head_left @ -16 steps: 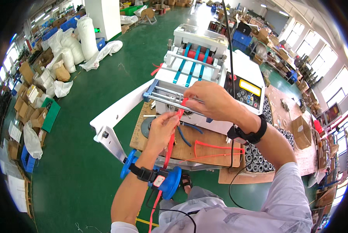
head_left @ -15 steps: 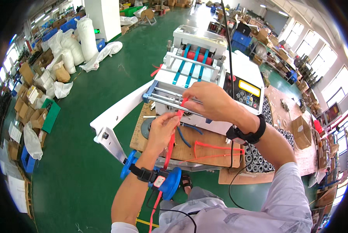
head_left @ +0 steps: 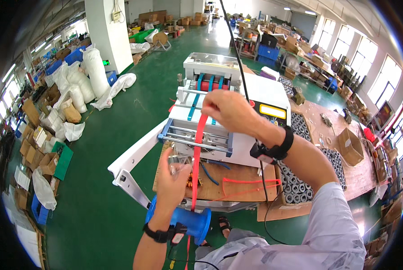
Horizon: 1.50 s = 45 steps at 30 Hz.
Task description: The person is loading a roll of red fabric/tape into a cutting machine and setting up the feed.
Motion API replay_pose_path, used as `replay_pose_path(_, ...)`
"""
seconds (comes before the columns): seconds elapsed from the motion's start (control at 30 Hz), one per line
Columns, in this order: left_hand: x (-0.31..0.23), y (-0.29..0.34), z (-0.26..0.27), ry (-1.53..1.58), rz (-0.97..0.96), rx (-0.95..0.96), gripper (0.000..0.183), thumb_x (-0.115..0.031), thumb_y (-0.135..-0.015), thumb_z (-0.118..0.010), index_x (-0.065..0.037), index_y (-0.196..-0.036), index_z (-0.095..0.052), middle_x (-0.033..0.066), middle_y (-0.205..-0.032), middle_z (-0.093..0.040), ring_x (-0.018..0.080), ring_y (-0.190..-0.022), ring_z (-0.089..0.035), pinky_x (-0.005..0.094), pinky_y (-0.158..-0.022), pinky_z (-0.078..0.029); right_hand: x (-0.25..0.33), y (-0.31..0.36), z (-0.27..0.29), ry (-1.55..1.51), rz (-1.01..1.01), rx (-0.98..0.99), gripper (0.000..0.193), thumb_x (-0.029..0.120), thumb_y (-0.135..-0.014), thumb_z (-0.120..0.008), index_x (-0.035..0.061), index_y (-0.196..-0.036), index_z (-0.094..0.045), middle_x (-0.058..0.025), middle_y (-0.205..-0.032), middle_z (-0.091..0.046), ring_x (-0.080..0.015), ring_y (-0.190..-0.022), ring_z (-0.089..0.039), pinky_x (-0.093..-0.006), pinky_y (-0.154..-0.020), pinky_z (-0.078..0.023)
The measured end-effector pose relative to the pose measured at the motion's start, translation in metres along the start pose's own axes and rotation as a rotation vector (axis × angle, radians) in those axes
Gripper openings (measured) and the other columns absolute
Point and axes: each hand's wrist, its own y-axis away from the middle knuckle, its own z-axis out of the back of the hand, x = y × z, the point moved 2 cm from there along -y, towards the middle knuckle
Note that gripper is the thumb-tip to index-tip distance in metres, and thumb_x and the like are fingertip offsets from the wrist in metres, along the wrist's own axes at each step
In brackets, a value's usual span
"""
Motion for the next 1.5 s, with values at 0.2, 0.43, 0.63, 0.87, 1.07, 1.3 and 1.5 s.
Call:
replay_pose_path(0.2,-0.057,0.037,0.05,0.148,0.027,0.118,0.033,-0.021,-0.094,-0.052,0.004,-0.114,-0.06,0.0019,-0.069,-0.06,0.0056,-0.063,-0.052,0.021,-0.055,-0.04,-0.009,-0.003,0.025,0.041,-0.008,-0.058,0.018,0.024,-0.085,-0.061,0.0055,-0.083,-0.064,-0.0133,-0.074,-0.064,-0.0338,-0.073,-0.062,-0.0438,-0.066,-0.047)
replay_pose_path(0.43,-0.116,0.036,0.101,0.088,-0.407,-0.122,0.045,-0.03,-0.098,-0.046,-0.005,-0.061,-0.043,0.0012,-0.06,-0.041,0.0076,-0.053,-0.033,0.0247,-0.049,-0.024,-0.029,-0.023,0.077,0.095,0.047,-0.223,0.021,0.023,-0.087,-0.064,0.0011,-0.085,-0.064,-0.0103,-0.066,-0.059,-0.0177,-0.06,-0.055,-0.0331,-0.057,-0.044)
replay_pose_path(0.63,-0.157,0.007,0.094,0.096,-0.421,-0.256,0.021,-0.007,-0.086,-0.052,-0.005,-0.068,-0.042,0.0109,-0.092,-0.061,0.0105,-0.067,-0.053,0.0223,-0.049,-0.038,-0.017,-0.031,0.119,0.153,0.079,-0.288,0.023,0.026,-0.086,-0.064,0.0033,-0.088,-0.065,-0.0124,-0.074,-0.065,-0.0254,-0.068,-0.062,-0.0352,-0.063,-0.048)
replay_pose_path(0.87,-0.159,-0.037,0.03,0.21,-0.167,0.126,0.025,-0.004,-0.088,-0.053,-0.007,-0.111,-0.043,0.0145,-0.105,-0.064,0.0024,-0.051,-0.043,0.0147,-0.042,-0.028,-0.011,-0.03,0.119,0.119,0.263,-0.254,0.019,0.018,-0.088,-0.064,0.0006,-0.093,-0.063,-0.0061,-0.067,-0.058,-0.0115,-0.06,-0.051,-0.0277,-0.057,-0.043)
replay_pose_path(1.07,-0.159,-0.087,-0.008,-0.268,-0.309,0.054,0.044,-0.02,-0.086,-0.065,0.0,-0.123,-0.052,0.0041,-0.09,-0.064,0.0055,-0.07,-0.054,0.0229,-0.059,-0.045,-0.016,-0.035,0.121,-0.019,0.349,-0.191,0.017,0.017,-0.089,-0.062,0.0005,-0.093,-0.064,-0.0047,-0.067,-0.058,-0.0103,-0.061,-0.05,-0.0267,-0.057,-0.042)
replay_pose_path(1.3,-0.142,-0.118,-0.047,-0.219,-0.158,0.204,0.033,-0.024,-0.089,-0.063,0.0,-0.111,-0.066,-0.0013,-0.078,-0.062,0.0028,-0.056,-0.045,0.0195,-0.05,-0.035,-0.043,-0.046,0.118,-0.226,0.331,-0.116,0.017,0.016,-0.089,-0.059,0.0012,-0.095,-0.065,-0.0068,-0.074,-0.061,-0.0147,-0.065,-0.055,-0.0283,-0.061,-0.044)
replay_pose_path(1.5,-0.136,-0.116,-0.052,0.031,-0.021,0.339,0.028,-0.02,-0.092,-0.06,0.0,-0.11,-0.066,0.0033,-0.092,-0.067,0.0009,-0.054,-0.043,0.0148,-0.047,-0.032,-0.04,-0.041,0.118,-0.256,0.386,-0.081,0.014,0.013,-0.094,-0.054,0.0026,-0.099,-0.062,0.0003,-0.073,-0.059,-0.0063,-0.063,-0.05,-0.0243,-0.056,-0.042)
